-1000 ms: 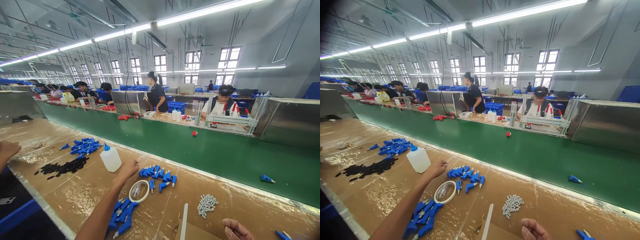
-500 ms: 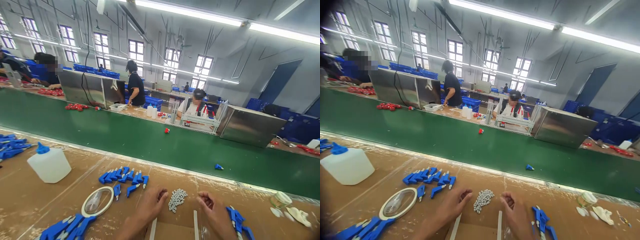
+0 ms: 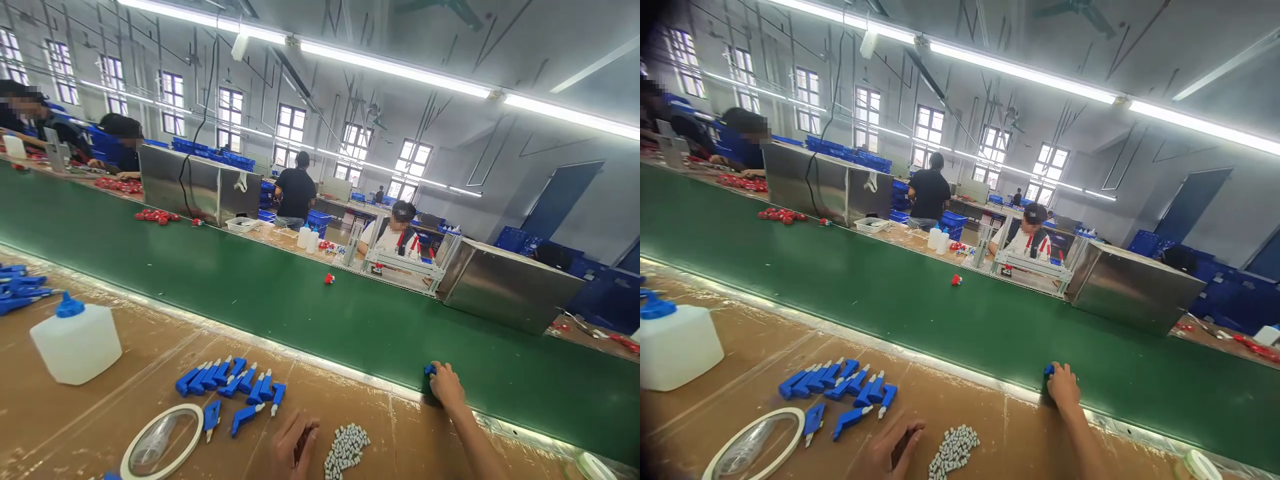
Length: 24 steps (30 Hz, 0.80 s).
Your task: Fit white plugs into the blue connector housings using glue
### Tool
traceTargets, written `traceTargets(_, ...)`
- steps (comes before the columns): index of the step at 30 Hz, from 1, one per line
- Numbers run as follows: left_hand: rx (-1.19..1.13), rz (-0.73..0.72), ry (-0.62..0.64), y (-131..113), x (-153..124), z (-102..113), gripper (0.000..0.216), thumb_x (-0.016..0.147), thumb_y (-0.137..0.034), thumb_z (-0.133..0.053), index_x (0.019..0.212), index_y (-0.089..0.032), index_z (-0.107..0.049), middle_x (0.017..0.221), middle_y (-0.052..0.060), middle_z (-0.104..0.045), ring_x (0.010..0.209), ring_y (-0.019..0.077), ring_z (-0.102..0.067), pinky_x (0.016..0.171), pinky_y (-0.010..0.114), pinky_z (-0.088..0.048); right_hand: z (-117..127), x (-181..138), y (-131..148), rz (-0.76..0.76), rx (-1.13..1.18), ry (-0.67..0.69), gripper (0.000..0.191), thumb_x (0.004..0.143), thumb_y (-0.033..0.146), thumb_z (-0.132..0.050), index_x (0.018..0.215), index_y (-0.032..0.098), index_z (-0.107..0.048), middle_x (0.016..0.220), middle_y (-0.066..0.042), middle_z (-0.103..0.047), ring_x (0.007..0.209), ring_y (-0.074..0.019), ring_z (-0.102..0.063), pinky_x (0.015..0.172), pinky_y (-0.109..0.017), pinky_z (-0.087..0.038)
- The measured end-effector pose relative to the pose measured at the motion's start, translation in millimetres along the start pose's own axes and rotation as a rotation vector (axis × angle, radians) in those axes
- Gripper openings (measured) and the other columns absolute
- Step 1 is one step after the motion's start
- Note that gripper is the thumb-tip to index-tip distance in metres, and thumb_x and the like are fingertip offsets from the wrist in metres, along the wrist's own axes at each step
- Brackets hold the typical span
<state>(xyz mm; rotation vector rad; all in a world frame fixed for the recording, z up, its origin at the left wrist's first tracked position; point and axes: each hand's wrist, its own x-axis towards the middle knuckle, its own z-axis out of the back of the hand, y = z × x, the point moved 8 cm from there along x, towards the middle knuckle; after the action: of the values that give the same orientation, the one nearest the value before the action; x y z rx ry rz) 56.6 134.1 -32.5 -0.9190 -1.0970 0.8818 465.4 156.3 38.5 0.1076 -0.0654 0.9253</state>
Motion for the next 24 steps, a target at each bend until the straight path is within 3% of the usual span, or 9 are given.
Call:
traceTargets(6, -0.057, 0.053, -0.018, -10.1, -1.8, 3.0, 0.029, 0.089, -0.053, -0.057, 0.087, -0.030, -0.074, 0.082, 0.007, -0.070, 0.075, 0.0232, -0.065, 0.069, 0.031, -0.052, 13.2, -15.6, 38.6, 0.156, 0.204, 0.042, 0.024, 0.098, 0.031, -0.063, 0.118, 0.018, -0.064, 0.121, -0.008, -0.067, 0.102, -0.0235, -0.068, 0.088, -0.045, -0.057)
traceTargets(9, -0.194, 0.109, 0.005, -16.7, -5.5, -3.6, 0.035, 0.085, -0.057, -0.061, 0.095, -0.027, -0.074, 0.091, 0.008, -0.072, 0.085, 0.0236, -0.067, 0.078, 0.031, -0.053, 23.0, -65.4, 81.2, 0.363, 0.396, 0.144, 0.017, 0.097, 0.023, -0.055, 0.103, 0.017, -0.070, 0.100, -0.006, -0.074, 0.092, -0.0228, -0.069, 0.084, -0.039, -0.055)
traceTargets(13, -0.474, 0.214, 0.142, -20.0, -14.7, -23.4, 0.061, 0.080, -0.066, -0.062, 0.126, -0.026, -0.066, 0.115, 0.011, -0.071, 0.094, 0.0254, -0.068, 0.082, 0.035, -0.056, 34.6, -157.0, 132.4, 0.592, 0.633, 0.306, 0.024, 0.089, 0.032, -0.058, 0.098, 0.021, -0.077, 0.093, -0.004, -0.078, 0.085, -0.0234, -0.070, 0.075, -0.032, -0.054)
traceTargets(16, -0.517, 0.234, 0.246, -25.9, -19.7, -31.0, 0.060, 0.082, -0.065, -0.062, 0.128, -0.028, -0.066, 0.117, 0.010, -0.072, 0.094, 0.0257, -0.068, 0.084, 0.036, -0.056, 38.6, -196.8, 149.6, 0.572, 0.832, 0.408, 0.020, 0.077, 0.030, -0.067, 0.089, 0.019, -0.079, 0.086, -0.006, -0.078, 0.081, -0.0249, -0.069, 0.072, -0.033, -0.052)
traceTargets(19, -0.485, 0.187, 0.270, -33.4, -18.7, -28.5, 0.052, 0.082, -0.063, -0.064, 0.117, -0.026, -0.074, 0.110, 0.009, -0.074, 0.100, 0.0274, -0.067, 0.094, 0.037, -0.052, 36.0, -205.8, 155.4, 0.516, 0.917, 0.452, 0.017, 0.068, 0.024, -0.070, 0.081, 0.016, -0.078, 0.071, -0.005, -0.074, 0.068, -0.0223, -0.066, 0.063, -0.031, -0.050)
traceTargets(24, -0.537, 0.210, 0.343, -33.0, -19.1, -35.5, 0.063, 0.070, -0.068, -0.072, 0.108, -0.019, -0.077, 0.098, 0.013, -0.074, 0.081, 0.0241, -0.065, 0.071, 0.033, -0.055, 21.3, -207.3, 159.3, 0.472, 1.013, 0.476, 0.017, 0.066, 0.029, -0.070, 0.077, 0.016, -0.073, 0.069, -0.004, -0.072, 0.067, -0.0219, -0.066, 0.065, -0.032, -0.052)
